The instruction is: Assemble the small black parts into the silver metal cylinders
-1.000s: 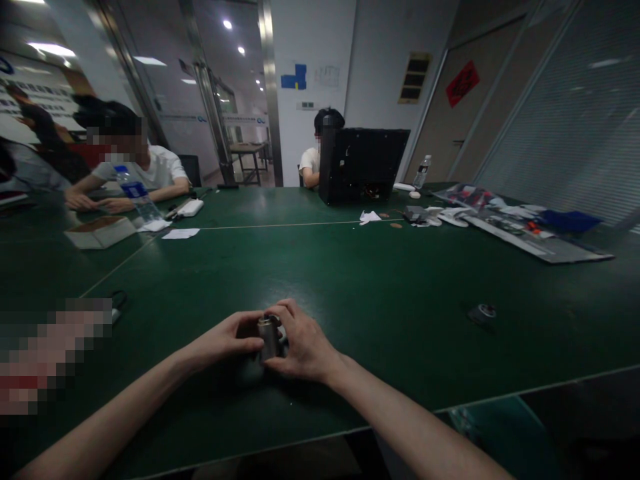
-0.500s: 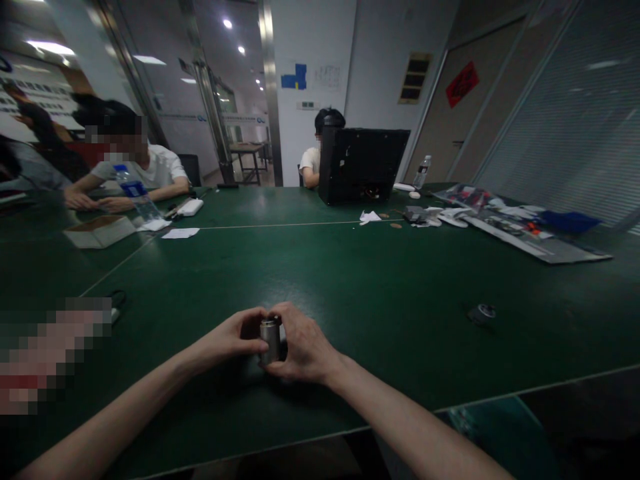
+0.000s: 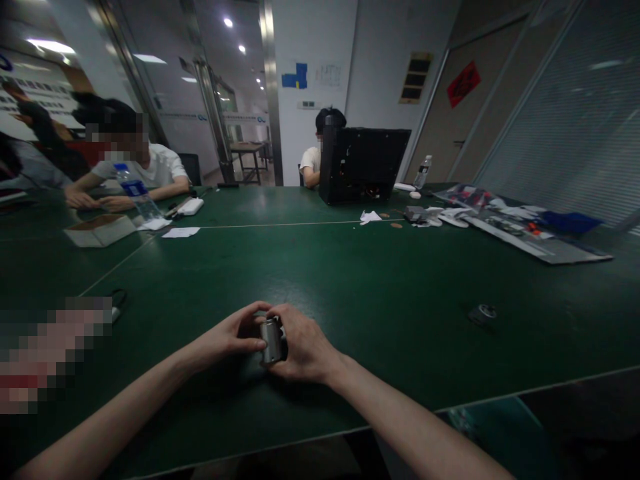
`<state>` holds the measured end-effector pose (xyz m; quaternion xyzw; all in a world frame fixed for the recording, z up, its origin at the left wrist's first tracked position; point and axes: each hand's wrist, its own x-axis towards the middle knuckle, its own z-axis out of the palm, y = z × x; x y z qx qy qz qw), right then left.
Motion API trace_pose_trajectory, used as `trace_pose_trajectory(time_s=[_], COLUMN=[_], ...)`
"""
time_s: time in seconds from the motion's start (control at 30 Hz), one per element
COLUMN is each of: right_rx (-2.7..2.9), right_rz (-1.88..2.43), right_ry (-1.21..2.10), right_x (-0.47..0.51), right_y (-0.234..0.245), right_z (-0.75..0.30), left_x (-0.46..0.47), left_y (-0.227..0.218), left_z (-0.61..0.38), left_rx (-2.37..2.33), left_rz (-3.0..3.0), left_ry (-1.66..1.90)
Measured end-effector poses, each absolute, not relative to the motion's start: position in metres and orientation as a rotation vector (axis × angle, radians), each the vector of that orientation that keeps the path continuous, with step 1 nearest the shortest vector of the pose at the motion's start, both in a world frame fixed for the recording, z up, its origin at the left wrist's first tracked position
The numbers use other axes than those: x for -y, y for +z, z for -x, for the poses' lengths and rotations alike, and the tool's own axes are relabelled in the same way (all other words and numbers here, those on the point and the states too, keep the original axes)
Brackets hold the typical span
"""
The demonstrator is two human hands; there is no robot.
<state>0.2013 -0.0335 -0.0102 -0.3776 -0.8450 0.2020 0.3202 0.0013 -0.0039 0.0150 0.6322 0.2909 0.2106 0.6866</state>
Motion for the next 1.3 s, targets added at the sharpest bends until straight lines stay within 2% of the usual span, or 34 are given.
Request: trace_pose_trajectory(time_s=[0.57,1.3], right_rx=[2.21,2.247], right_rz=[0.98,0.987], right_ry=[0.496,0.466], right_x=[0.033,0.035], right_y=[-0.009,-0.006], right_z=[-0.202,-0.201], left_x=[0.001,0.002], left_y=[0.008,0.011], left_z=[-0.007,-0.003], left_rx=[-0.741,-0.795], left_rz=[-1.605,-1.393], left_ry=[0.484,0.519])
